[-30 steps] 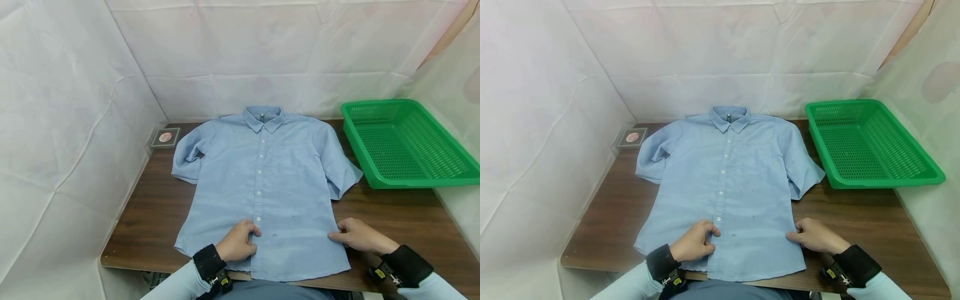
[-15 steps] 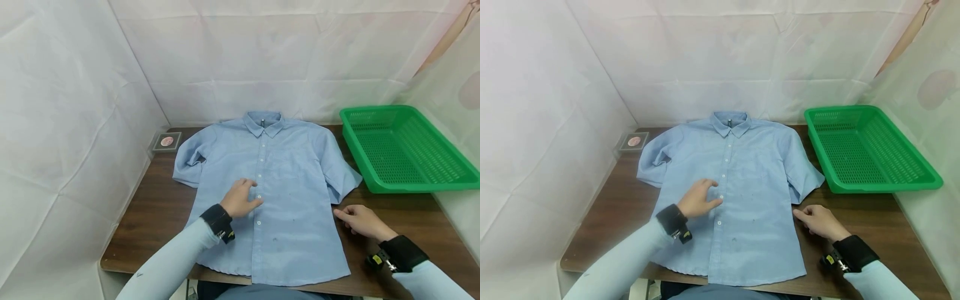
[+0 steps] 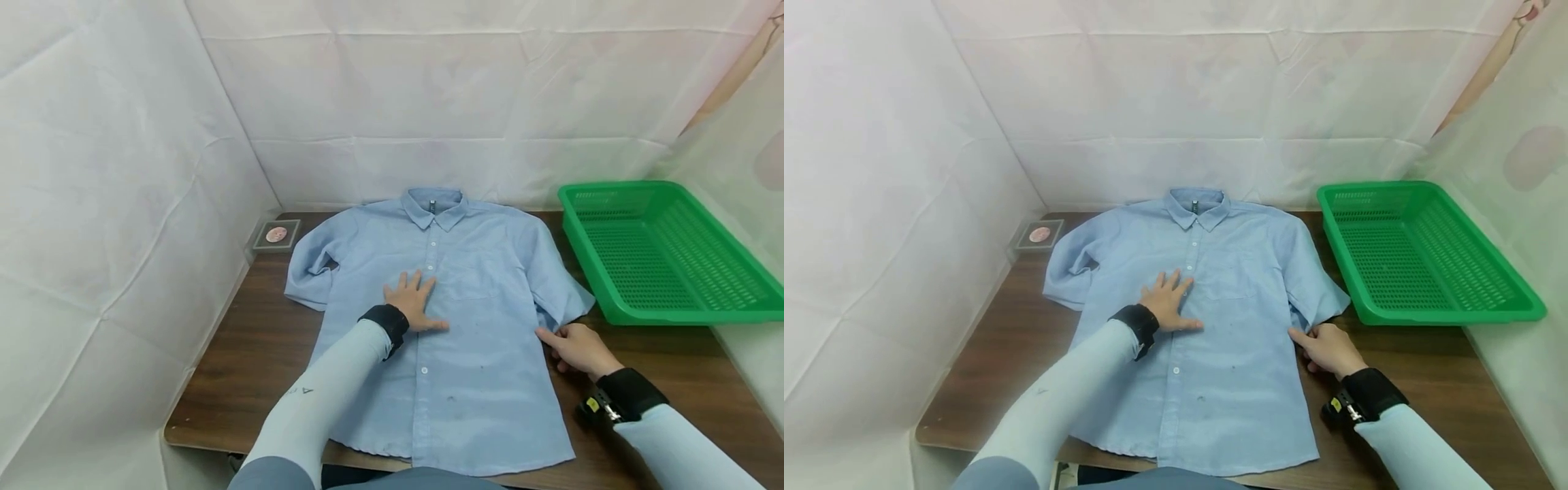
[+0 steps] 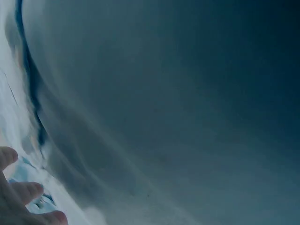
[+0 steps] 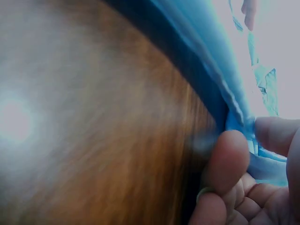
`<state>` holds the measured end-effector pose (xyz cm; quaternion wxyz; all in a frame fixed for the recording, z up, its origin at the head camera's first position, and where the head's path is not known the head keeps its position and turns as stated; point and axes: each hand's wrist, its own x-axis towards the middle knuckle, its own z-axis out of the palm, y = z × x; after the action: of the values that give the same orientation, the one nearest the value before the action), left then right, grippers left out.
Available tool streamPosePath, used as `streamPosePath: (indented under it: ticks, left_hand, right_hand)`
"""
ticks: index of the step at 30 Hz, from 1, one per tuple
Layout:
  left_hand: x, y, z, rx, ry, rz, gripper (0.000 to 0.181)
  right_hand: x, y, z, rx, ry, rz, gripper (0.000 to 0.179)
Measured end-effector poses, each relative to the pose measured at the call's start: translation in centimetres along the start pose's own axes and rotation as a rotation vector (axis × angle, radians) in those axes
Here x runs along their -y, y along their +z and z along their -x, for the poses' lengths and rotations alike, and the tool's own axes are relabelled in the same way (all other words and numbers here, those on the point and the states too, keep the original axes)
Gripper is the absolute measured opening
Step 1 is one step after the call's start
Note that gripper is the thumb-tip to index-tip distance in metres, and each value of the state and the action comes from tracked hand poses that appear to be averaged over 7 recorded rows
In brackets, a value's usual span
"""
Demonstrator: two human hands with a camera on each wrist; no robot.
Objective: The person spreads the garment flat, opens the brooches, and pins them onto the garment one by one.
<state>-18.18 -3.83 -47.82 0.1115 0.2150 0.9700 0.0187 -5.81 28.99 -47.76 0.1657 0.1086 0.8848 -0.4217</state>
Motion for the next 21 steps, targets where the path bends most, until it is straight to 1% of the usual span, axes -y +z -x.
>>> streamPosePath:
  ticks: [4,6,9,14,18,21]
  left_hand:
    - [0.7,0.7,-1.1,0.023,-0.054,0.017,0.114]
    - [0.9,0.8,-1.2,0.031,-0.069,0.016,0.115]
    - [1.0,0.8,-1.1,0.034,-0.078,0.0,0.115]
    - [0.9,0.3,-0.7,0.034,-0.089,-0.026,0.114]
    - [0.6,-0.1,-0.7,0.066,-0.097,-0.058,0.115]
    - [0.3,0.0,-0.9,0.083,-0.102,-0.075,0.116]
  right_hand:
    - [0.2,0.3,-0.8,-0.017,0.026,-0.082,0.047]
    - [0.3,0.4,-1.2,-0.025,0.027,-0.114,0.044]
    - [0.5,0.6,-1.7,-0.042,0.022,-0.146,0.04]
    - [1.0,0.7,-2.3,-0.055,0.022,-0.12,0.035]
    - [1.1,0.8,-2.6,-0.038,0.017,-0.087,0.034]
    - [1.0,0.9,-2.8,-0.032,0.002,-0.051,0.036]
